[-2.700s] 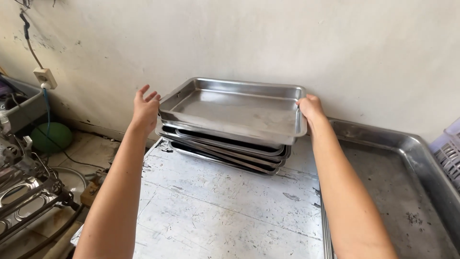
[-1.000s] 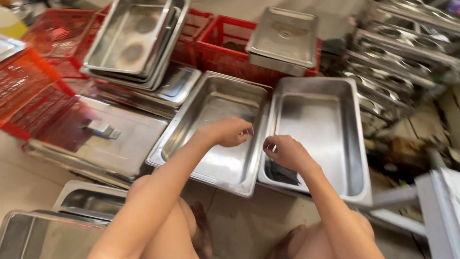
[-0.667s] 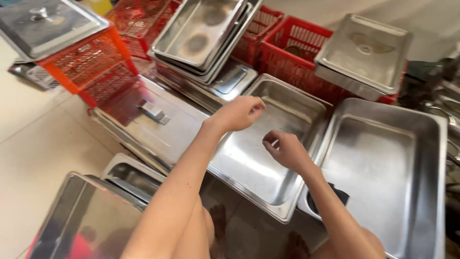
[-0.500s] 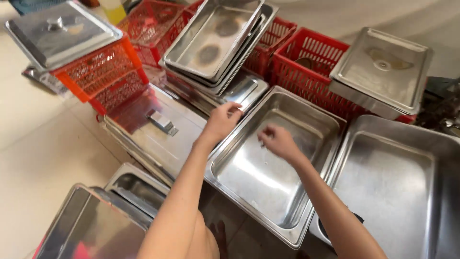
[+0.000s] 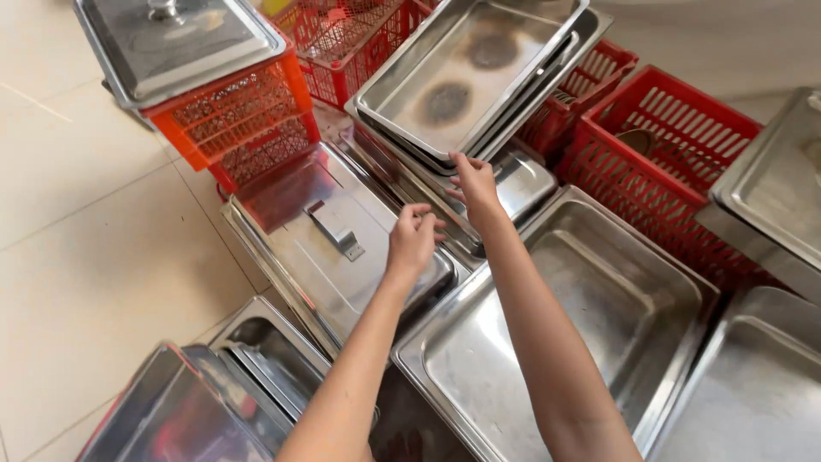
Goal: Cleaning and scrubbing stainless steel food trays and lids using a scouring pad
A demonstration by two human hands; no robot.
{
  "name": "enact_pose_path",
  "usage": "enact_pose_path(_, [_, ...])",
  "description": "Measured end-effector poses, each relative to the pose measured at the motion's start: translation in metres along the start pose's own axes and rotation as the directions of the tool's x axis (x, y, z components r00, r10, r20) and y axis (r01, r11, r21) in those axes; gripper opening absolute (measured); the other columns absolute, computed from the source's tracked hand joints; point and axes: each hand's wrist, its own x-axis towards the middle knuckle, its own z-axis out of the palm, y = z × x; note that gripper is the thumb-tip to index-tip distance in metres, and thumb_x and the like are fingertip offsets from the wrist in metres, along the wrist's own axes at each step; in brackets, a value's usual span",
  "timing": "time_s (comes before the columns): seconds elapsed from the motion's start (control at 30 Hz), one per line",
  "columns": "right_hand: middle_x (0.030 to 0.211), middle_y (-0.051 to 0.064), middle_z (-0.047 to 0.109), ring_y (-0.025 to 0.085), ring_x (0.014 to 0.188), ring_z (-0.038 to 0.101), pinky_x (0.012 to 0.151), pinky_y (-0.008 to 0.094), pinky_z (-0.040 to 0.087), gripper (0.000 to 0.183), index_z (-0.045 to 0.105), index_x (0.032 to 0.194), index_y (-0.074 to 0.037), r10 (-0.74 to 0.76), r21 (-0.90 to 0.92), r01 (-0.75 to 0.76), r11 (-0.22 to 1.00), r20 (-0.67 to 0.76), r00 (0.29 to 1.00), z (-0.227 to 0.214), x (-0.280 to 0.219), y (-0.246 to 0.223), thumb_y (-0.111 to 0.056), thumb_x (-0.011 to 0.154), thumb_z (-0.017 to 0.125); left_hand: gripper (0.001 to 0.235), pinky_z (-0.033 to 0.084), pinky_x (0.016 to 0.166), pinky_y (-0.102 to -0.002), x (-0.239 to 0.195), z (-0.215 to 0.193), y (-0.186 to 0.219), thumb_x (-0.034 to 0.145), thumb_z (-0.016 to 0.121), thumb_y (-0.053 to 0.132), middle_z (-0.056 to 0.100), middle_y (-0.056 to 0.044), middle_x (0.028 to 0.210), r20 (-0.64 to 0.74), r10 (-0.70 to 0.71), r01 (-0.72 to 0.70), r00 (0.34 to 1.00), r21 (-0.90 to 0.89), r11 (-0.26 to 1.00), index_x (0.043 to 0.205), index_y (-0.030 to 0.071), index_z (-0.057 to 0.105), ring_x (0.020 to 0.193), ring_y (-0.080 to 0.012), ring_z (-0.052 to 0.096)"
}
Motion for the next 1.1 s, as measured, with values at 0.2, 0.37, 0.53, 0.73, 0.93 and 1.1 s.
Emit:
enact_pose_path(0.2, [0.130,0.025,0.051,0.034,0.102,0.074,0.078,0.037,0.072,0.080,0.041,0.139,-0.003,-0.087,-0.081,0.073,0.994,-0.184,0.979,0.026,0.075,0.030,-0.042,0.084,0.084,0.044,0.061,0.068,-0.029,0.021,-0.001,-0.022,0.094,0.051,0.025,0.076,-0.016,0.102,-0.039,-0.051,0.053,0.998,0.042,0.998,0.130,-0.002,0.056,0.083,-0.0219,0.076])
enact_pose_path(0.37, [0.144,0.030,0.039,0.042,0.108,0.070,0.071,0.040,0.074,0.076,0.030,0.153,-0.008,-0.076,-0.130,0.046,0.991,-0.240,0.968,0.038,0.083,0.014,-0.022,0.090,0.071,0.044,0.062,0.071,-0.032,0.016,0.006,-0.011,0.095,0.051,0.024,0.075,-0.017,0.101,-0.030,-0.052,0.053,0.998,0.054,0.997,0.129,-0.002,0.058,0.084,-0.0237,0.075])
enact_pose_path(0.53, [0.158,0.029,0.025,0.045,0.138,0.048,0.079,0.044,0.070,0.082,0.013,0.160,-0.003,-0.009,-0.040,-0.003,0.999,-0.295,0.956,0.059,0.078,-0.016,-0.011,0.094,0.061,0.045,0.061,0.074,-0.033,0.019,0.014,-0.008,0.093,0.052,0.028,0.076,-0.013,0.098,-0.013,-0.029,0.030,0.999,0.072,0.997,0.129,0.003,0.059,0.085,-0.0208,0.075])
enact_pose_path(0.73, [0.150,0.028,0.035,0.043,0.125,0.056,0.070,0.050,0.071,0.096,0.036,0.150,0.002,0.116,0.062,-0.103,0.993,-0.279,0.953,0.050,0.122,0.010,-0.023,0.075,0.090,0.042,0.061,0.075,-0.031,0.009,0.004,0.001,0.093,0.052,0.028,0.076,-0.013,0.100,-0.027,-0.020,0.021,0.999,0.053,0.998,0.126,0.002,0.060,0.089,-0.0216,0.075])
enact_pose_path(0.93, [0.130,0.031,0.039,0.021,0.058,0.067,0.040,0.038,0.059,0.082,0.021,0.145,0.001,0.216,-0.064,-0.254,0.965,-0.353,0.910,0.030,0.291,0.091,-0.004,0.080,0.072,0.041,0.060,0.083,-0.036,0.014,0.006,-0.009,0.094,0.051,0.027,0.076,-0.013,0.104,-0.020,-0.017,0.019,1.000,0.098,0.995,0.127,0.004,0.061,0.092,-0.0222,0.075])
enact_pose_path(1.1, [0.138,0.029,0.030,0.041,0.115,0.035,0.098,0.051,0.039,0.062,0.046,0.130,0.021,0.149,-0.321,-0.240,0.916,-0.282,0.948,0.021,0.096,-0.056,-0.023,0.089,0.058,0.040,0.063,0.070,-0.032,0.015,0.028,-0.001,0.095,0.053,0.030,0.076,-0.014,0.100,-0.025,-0.087,0.083,0.996,-0.130,0.988,0.124,0.004,0.062,0.093,-0.0220,0.074])
